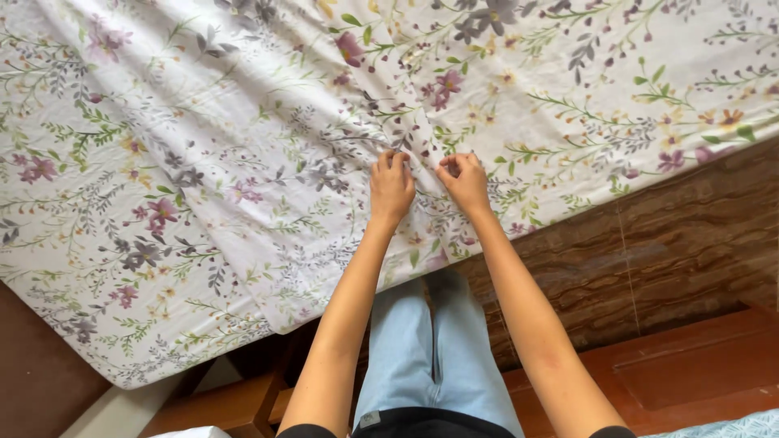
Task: The person spreads a floral-patterned bedsheet over a mattress, smoothing it out and tucking the edges under the mattress. They walk around the bed to adjust the sheet on all sides.
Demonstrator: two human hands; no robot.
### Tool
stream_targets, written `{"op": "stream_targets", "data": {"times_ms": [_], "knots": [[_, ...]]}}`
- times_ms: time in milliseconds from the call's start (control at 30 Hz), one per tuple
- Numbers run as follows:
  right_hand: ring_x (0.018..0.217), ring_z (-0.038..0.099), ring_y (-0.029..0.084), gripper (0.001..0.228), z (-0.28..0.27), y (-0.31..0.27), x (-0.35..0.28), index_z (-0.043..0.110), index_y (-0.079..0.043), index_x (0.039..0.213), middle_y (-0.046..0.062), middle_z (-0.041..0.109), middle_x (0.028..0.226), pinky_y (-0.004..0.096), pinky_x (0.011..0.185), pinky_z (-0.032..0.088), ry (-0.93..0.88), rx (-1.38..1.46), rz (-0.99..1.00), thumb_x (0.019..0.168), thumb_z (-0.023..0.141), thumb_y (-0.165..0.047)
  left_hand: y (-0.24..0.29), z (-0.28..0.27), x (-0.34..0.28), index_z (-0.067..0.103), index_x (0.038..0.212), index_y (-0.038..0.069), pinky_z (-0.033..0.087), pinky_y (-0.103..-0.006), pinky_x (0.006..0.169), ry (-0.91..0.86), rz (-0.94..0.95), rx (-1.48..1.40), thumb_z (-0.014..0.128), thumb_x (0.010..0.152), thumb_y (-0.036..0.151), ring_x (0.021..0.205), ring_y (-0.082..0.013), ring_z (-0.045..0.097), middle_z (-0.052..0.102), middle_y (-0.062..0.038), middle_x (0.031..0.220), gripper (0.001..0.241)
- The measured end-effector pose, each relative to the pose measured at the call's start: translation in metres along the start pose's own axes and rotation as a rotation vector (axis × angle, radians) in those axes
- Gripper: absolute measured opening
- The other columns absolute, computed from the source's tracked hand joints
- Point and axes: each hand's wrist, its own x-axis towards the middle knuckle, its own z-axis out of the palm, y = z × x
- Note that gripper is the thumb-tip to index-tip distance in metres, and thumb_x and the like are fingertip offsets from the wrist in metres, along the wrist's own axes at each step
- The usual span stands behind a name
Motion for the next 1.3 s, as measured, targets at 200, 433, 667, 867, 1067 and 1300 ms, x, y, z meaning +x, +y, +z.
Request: {"op": "stream_targets", "data": {"times_ms": [200,433,667,867,1067,1300], "knots": [[0.088,0.073,0.017,0.047,0.001,-0.049,0.03,0.07,-0.031,0.115,-0.008,0.071,0.085,0.033,0.085,0.055,-0.149,0.003,0.318,0.077,0.083,-0.055,-0.013,-0.004,0.018,0.058,0.118,0.024,0.054,-0.0465,0.091,-0.049,0.031,-0.212,0.065,0.086,0.017,0.105,-0.0363,0.064,0.055,-0.007,0.119,0.033],[0.076,0.068,0.006,0.035,-0.023,-0.065,0.052,0.069,-0.01,0.111,-0.001,0.071,0.085,0.02,0.074,0.056,-0.231,0.613,0.285,0.083,0.088,-0.016,-0.004,0.005,0.047,0.059,0.124,0.024,0.049,-0.0399,0.095,0.135,0.079,-0.116,0.06,0.091,0.018,0.113,-0.0293,0.06,0.055,-0.004,0.124,0.034],[0.076,0.072,0.008,0.029,-0.03,-0.056,0.057,0.073,-0.009,0.112,0.005,0.075,0.088,0.021,0.075,0.059,-0.191,0.559,0.191,0.087,0.087,-0.014,0.002,-0.006,0.062,0.04,0.159,0.019,0.006,-0.0438,0.126,0.417,0.118,0.208,0.038,0.109,0.049,0.157,-0.0256,0.02,0.031,-0.006,0.168,0.058],[0.078,0.069,0.006,0.033,-0.057,-0.074,0.04,0.073,-0.009,0.113,0.004,0.076,0.089,0.022,0.074,0.059,-0.401,0.52,0.366,0.086,0.087,-0.02,-0.006,0.013,0.063,0.036,0.16,0.022,0.006,-0.0485,0.127,0.413,0.107,0.31,0.033,0.108,0.053,0.157,-0.027,0.022,0.03,-0.005,0.168,0.061],[0.083,0.071,0.007,0.04,-0.092,-0.023,-0.014,0.074,-0.007,0.118,0.002,0.077,0.095,0.021,0.074,0.058,-0.653,0.504,0.69,0.081,0.086,-0.016,0.004,0.019,0.061,0.032,0.162,0.019,0.003,-0.0481,0.128,0.37,0.143,0.333,0.034,0.107,0.055,0.158,-0.0267,0.018,0.024,-0.009,0.169,0.066],[0.087,0.074,0.01,0.042,-0.105,0.04,-0.069,0.073,-0.005,0.12,0.003,0.078,0.102,0.023,0.08,0.059,-0.753,0.637,0.802,0.079,0.084,-0.002,0.049,0.051,0.012,0.03,0.162,0.016,0.008,-0.0461,0.129,0.253,0.263,0.255,0.034,0.104,0.061,0.157,-0.0308,0.019,0.024,-0.015,0.168,0.074]]}}
